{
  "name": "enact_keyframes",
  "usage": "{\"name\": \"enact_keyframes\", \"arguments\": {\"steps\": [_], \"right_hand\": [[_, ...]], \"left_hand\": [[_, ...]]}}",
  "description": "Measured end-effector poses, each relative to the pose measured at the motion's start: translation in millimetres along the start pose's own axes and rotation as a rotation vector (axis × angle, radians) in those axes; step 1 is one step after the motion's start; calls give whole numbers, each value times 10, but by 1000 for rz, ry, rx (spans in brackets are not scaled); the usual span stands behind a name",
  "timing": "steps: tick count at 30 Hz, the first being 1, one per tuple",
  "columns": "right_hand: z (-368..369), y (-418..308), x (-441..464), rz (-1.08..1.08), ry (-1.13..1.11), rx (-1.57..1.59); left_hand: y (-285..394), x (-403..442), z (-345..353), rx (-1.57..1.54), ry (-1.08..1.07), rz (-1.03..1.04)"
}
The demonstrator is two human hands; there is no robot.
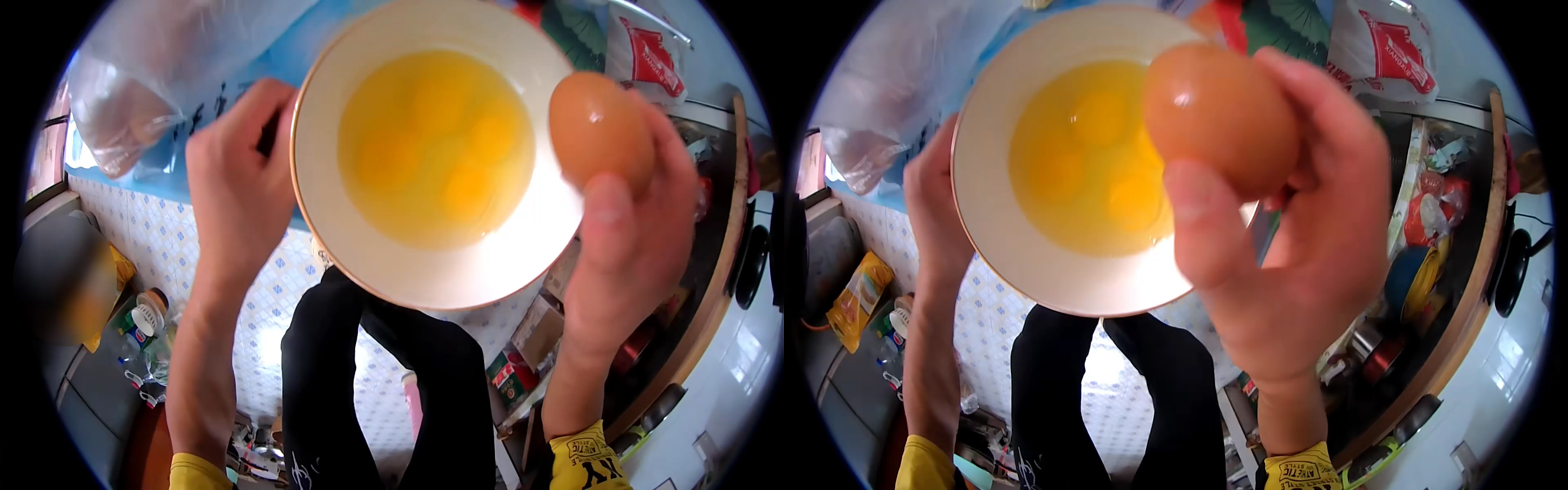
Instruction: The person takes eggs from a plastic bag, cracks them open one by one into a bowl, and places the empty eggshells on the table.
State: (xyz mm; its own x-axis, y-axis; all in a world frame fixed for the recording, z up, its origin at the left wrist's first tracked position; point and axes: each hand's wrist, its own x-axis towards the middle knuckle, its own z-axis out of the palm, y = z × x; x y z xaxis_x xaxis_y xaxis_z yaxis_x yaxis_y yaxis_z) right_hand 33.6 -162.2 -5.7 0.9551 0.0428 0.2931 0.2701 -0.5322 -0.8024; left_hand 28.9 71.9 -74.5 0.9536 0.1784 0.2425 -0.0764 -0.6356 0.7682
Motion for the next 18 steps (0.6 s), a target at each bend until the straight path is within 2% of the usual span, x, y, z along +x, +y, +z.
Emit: {"name": "enact_keyframes", "arguments": {"steps": [4, 7, 11, 15, 16, 18], "right_hand": [[-12, 52, 47, 39, -79, 143], [-29, 229, 79, -44, -98, 100], [1, 480, 216, -417, -158, 184], [-11, 550, 279, -631, -155, 79], [-51, 515, 223, -558, -148, 16], [50, 600, 296, -675, -78, 74]], "left_hand": [[84, 16, -36, 16, -35, -76], [95, 12, -51, 21, -43, -69], [101, 0, -37, 69, -77, -89], [77, -31, 7, 29, -1, -31], [112, -28, 5, 33, -6, -27], [97, -25, -13, 43, -17, 5]]}}
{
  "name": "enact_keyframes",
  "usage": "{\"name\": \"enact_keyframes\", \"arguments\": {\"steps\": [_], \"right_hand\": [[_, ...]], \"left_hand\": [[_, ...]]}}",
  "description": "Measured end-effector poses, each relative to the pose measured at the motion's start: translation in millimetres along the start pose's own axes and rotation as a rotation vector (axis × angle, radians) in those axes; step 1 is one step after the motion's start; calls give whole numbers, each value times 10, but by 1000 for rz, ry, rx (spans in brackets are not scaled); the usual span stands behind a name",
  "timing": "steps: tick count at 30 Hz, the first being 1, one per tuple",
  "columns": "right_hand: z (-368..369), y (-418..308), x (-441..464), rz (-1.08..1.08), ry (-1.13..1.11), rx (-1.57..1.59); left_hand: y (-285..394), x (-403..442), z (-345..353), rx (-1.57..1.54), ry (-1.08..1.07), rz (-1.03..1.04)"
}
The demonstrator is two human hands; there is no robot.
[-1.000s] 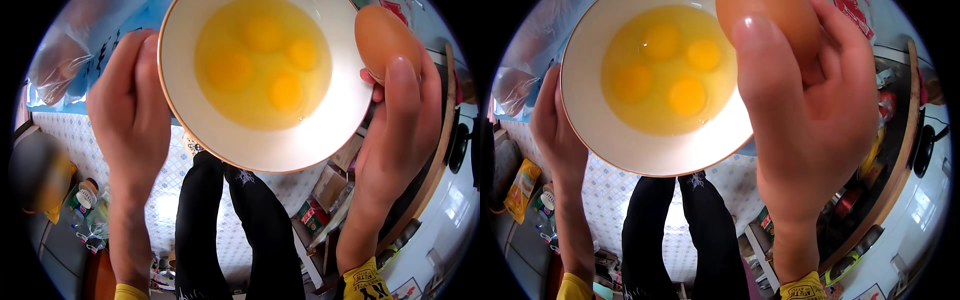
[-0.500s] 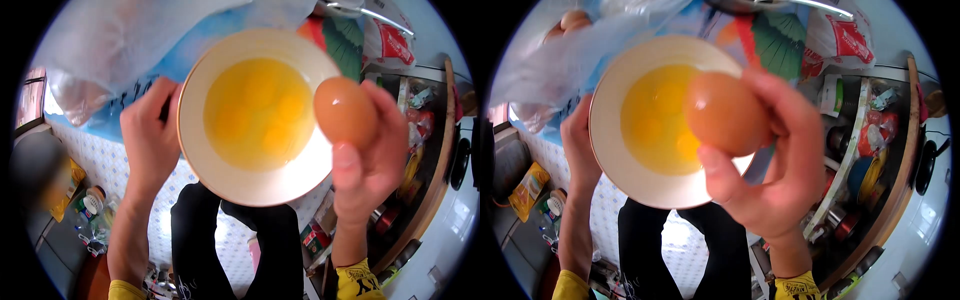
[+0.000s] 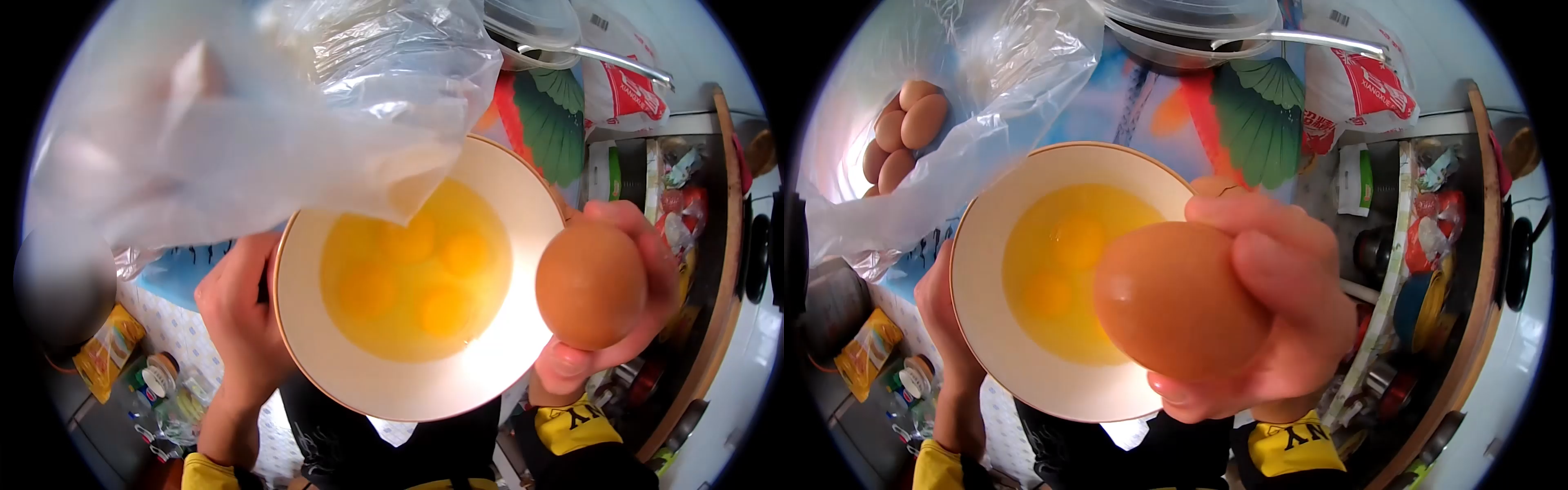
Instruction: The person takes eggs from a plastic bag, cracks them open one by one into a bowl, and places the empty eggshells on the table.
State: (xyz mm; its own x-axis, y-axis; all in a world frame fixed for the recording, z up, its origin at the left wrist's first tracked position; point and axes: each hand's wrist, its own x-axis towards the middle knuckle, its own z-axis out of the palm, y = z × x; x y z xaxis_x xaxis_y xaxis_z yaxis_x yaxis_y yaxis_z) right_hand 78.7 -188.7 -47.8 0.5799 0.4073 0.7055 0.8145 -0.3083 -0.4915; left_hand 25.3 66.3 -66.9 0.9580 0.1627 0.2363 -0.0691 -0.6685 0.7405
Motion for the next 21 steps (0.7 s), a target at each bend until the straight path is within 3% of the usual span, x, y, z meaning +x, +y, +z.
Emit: {"name": "enact_keyframes", "arguments": {"steps": [4, 8, 15, 17, 21], "right_hand": [[68, 74, -30, -104, 101, -5], [145, -11, -38, -41, 165, -70], [211, -199, -73, 253, 313, -166], [224, -195, -78, 218, 312, -12], [245, -177, -84, 109, 332, 174]], "left_hand": [[-5, -39, 35, -17, 24, 32], [-22, -50, 83, -9, 112, 114], [-22, -90, 103, -36, 142, 67], [-56, -85, 158, -134, 226, 146], [-94, -102, 162, -205, 251, 53]]}}
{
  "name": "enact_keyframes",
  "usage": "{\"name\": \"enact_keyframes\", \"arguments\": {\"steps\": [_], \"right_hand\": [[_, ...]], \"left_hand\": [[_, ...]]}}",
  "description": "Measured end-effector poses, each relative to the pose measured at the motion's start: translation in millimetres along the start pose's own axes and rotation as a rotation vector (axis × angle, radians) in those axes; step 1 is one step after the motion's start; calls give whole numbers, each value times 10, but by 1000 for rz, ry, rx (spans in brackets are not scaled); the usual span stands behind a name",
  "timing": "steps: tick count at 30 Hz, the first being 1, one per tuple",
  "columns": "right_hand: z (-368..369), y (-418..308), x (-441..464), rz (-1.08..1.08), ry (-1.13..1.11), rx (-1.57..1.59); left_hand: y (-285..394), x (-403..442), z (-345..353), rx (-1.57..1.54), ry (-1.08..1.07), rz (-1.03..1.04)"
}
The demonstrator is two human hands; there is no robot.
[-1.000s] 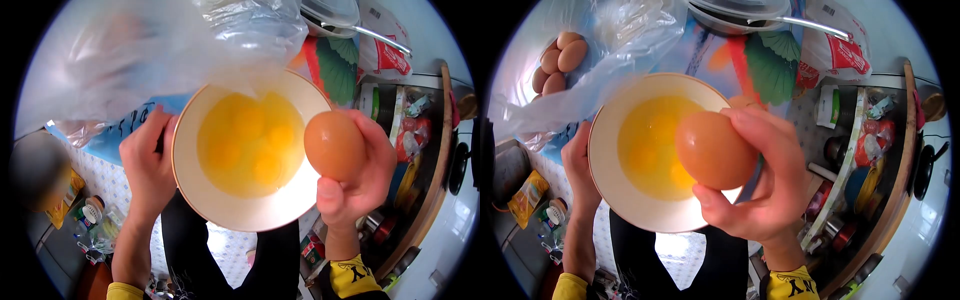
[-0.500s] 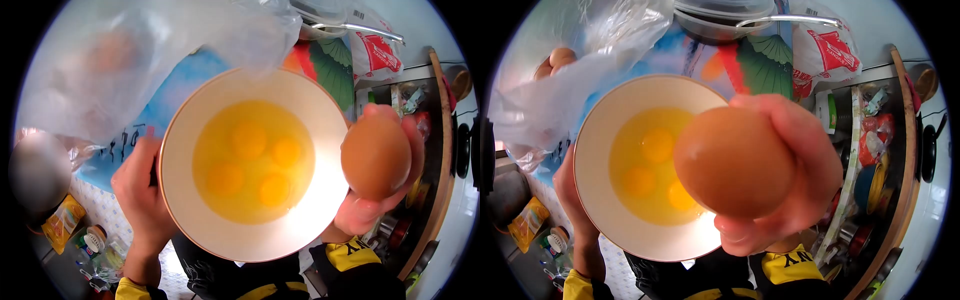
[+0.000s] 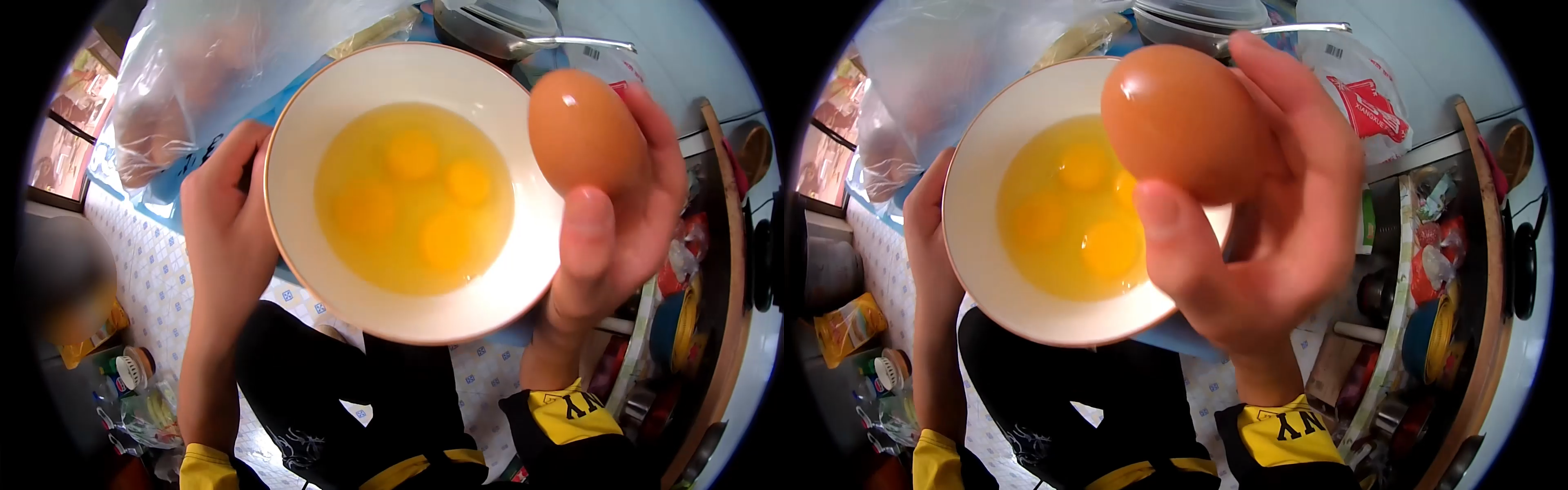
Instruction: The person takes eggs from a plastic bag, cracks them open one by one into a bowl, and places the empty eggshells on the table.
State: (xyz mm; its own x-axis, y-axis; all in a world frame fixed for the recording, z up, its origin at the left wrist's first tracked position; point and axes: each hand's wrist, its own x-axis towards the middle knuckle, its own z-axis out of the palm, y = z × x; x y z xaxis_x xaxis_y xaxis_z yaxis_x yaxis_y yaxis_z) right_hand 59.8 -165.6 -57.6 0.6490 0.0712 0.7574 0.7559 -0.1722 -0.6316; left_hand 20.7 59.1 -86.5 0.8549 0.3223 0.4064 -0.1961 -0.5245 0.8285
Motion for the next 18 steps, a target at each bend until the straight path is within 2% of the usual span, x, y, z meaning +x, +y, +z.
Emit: {"name": "enact_keyframes", "arguments": {"steps": [4, 10, 12, 15, 17, 18], "right_hand": [[-26, -56, -27, 20, -8, 57], [-67, -169, 47, 47, -43, 89], [-107, -258, 166, 153, -178, 163], [-163, -328, 348, 284, -389, 237], [-118, -373, 432, 352, -459, 303], [-115, -375, 469, 341, -454, 307]], "left_hand": [[7, -3, -56, 5, -22, -65], [263, -107, -136, -95, 77, -122], [464, -113, -275, -33, 85, 211], [876, 98, -360, 130, -97, 481], [1025, 185, -260, 211, -194, 605], [1032, 202, -176, 107, -256, 511]]}}
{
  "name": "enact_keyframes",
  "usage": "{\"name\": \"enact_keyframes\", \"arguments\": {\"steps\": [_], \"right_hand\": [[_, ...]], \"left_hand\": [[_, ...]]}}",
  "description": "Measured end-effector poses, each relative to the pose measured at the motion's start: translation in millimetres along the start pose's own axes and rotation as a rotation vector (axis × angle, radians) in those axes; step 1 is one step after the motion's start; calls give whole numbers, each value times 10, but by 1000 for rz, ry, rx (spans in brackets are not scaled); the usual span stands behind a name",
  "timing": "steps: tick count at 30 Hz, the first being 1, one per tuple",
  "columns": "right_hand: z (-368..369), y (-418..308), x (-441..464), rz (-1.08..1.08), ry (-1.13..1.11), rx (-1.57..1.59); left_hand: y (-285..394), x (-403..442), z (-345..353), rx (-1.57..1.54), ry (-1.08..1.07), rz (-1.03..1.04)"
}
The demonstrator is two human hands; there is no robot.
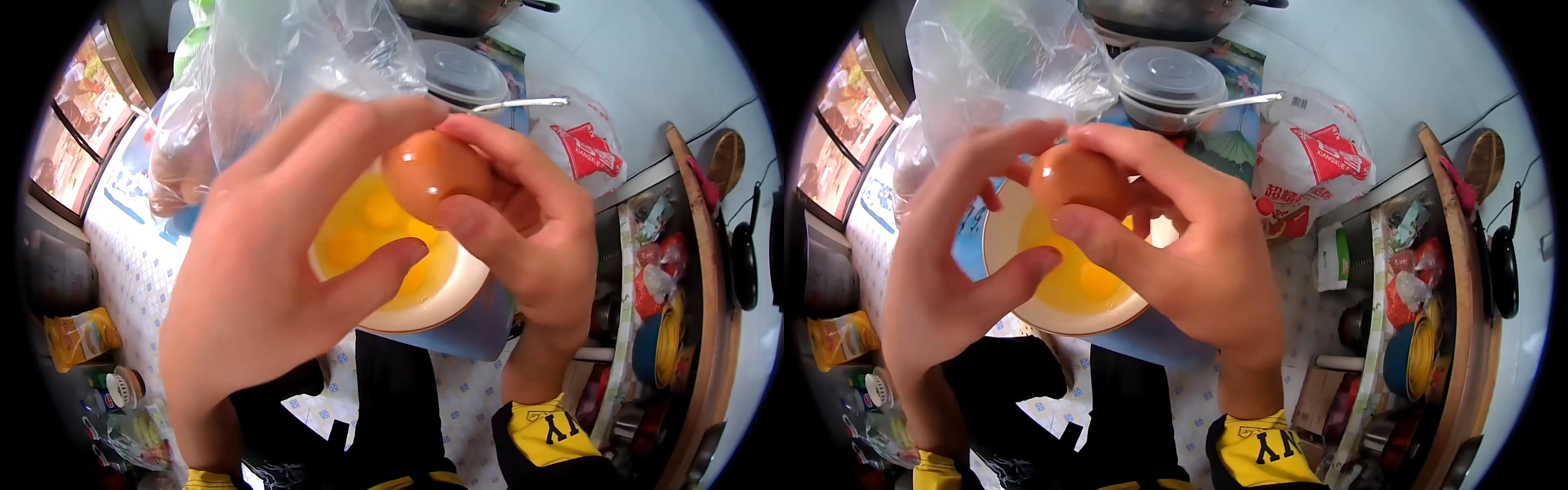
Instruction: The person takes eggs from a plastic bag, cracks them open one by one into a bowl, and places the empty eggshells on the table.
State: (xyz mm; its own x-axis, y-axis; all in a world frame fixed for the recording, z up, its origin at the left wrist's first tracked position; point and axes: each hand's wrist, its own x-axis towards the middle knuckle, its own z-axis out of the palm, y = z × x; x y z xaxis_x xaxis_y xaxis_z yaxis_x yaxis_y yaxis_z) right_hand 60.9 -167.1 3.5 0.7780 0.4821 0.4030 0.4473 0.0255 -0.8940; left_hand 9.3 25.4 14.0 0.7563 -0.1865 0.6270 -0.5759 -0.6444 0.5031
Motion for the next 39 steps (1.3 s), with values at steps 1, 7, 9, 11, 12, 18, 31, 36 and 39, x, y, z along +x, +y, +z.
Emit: {"name": "enact_keyframes", "arguments": {"steps": [1, 7, 9, 11, 12, 18, 31, 36, 39], "right_hand": [[-7, -9, 31, 46, -23, -3], [8, -30, 104, 150, -72, -2], [27, -119, 100, 202, -66, 52], [70, -69, 86, 254, -64, 111], [107, 33, 64, 140, -45, 56], [159, 139, 36, -74, -24, -226], [171, 244, 53, -249, 81, -407], [207, 219, 62, -306, 98, -496], [223, 201, 73, -313, 95, -507]], "left_hand": [[-9, 18, 25, -58, -19, -32], [-142, -9, 84, -291, -53, -201], [-154, -38, 92, -314, -46, -222], [-165, -52, 109, -382, -9, -281], [-175, -70, 123, -379, -13, -282], [-193, -132, 121, -307, 23, -246], [-192, -102, 237, -154, 84, -178], [-197, -116, 244, -136, 97, -173], [-202, -129, 221, -129, 104, -165]]}}
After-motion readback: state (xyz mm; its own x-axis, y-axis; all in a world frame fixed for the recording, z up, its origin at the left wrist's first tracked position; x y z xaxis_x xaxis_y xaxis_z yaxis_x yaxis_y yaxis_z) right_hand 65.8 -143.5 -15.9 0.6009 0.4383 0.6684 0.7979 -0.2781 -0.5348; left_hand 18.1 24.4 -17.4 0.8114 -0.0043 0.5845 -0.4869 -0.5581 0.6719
